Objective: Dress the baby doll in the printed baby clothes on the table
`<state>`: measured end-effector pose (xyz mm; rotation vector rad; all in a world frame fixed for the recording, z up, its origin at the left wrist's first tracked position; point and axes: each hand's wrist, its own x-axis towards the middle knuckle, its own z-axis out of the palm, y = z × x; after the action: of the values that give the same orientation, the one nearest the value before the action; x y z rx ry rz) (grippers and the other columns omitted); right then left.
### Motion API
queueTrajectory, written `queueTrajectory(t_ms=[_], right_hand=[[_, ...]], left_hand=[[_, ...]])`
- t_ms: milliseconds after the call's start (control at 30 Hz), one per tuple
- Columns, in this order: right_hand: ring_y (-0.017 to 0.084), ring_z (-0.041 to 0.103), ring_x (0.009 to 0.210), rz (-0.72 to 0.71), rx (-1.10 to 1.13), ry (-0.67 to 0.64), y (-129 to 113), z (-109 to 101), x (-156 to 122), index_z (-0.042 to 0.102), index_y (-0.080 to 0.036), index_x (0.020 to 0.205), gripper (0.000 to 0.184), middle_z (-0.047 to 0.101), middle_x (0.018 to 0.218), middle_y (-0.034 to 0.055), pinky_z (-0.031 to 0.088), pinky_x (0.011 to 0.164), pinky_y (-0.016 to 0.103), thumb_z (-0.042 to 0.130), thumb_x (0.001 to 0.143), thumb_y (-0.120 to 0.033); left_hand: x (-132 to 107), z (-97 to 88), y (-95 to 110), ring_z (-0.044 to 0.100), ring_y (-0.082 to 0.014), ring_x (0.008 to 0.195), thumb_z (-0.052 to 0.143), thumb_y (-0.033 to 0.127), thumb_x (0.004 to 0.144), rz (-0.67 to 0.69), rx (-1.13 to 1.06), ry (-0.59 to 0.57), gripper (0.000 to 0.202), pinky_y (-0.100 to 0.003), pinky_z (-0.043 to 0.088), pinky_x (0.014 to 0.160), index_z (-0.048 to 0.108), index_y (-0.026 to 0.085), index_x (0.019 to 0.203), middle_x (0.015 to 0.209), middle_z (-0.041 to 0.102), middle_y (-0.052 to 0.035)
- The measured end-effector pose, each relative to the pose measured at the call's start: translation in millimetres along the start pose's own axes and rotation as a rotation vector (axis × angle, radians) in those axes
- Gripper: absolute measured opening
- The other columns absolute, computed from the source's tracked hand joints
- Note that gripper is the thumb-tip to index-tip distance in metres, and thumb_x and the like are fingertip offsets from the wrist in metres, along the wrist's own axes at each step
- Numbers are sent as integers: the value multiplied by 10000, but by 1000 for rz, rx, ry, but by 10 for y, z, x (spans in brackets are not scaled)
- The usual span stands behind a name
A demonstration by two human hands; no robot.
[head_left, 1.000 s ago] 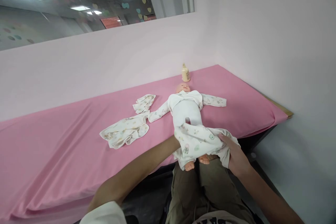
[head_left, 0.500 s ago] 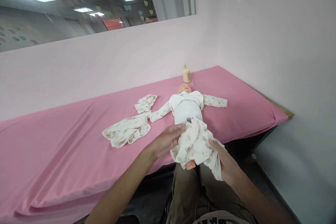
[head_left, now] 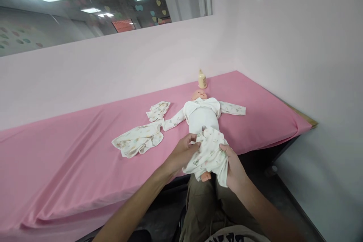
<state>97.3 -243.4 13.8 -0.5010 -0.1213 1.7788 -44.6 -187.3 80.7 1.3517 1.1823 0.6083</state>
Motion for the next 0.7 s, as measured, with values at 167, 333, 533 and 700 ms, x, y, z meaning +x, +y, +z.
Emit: queueTrajectory(t_ms=[167,333,533,700], right_hand=[[219,638,603,126,-55,-30,35,101,24,608,-157,1074,407,707,774,78,485,488,322,642,815,-468],[197,647,600,99,-78,84,56,165,12,599,-159,1064,369,706,742,41,507,511,303,726,735,-268],[214,678,679,-33,5,148,172,154,-72,634,-167,1010,299,718,796,44,543,562,321,698,740,-281],[222,689,786,-76,58,216,307,235,-216,657,-154,934,327,720,790,43,569,689,327,779,634,-201]], left_hand=[[86,65,-65,593,-128,761,665,289,749,52,-6,146,293,-238,460,670,610,160,1007,938,647,-43],[114,84,-75,576,-135,763,658,335,780,124,71,77,221,-240,447,676,635,164,918,854,642,-30],[375,82,-36,609,-156,791,679,287,772,-109,-222,-29,261,-277,472,691,586,158,978,942,650,-76],[564,219,119,578,-169,891,705,278,744,-94,-30,-11,217,-250,432,776,612,153,894,865,633,-45]])
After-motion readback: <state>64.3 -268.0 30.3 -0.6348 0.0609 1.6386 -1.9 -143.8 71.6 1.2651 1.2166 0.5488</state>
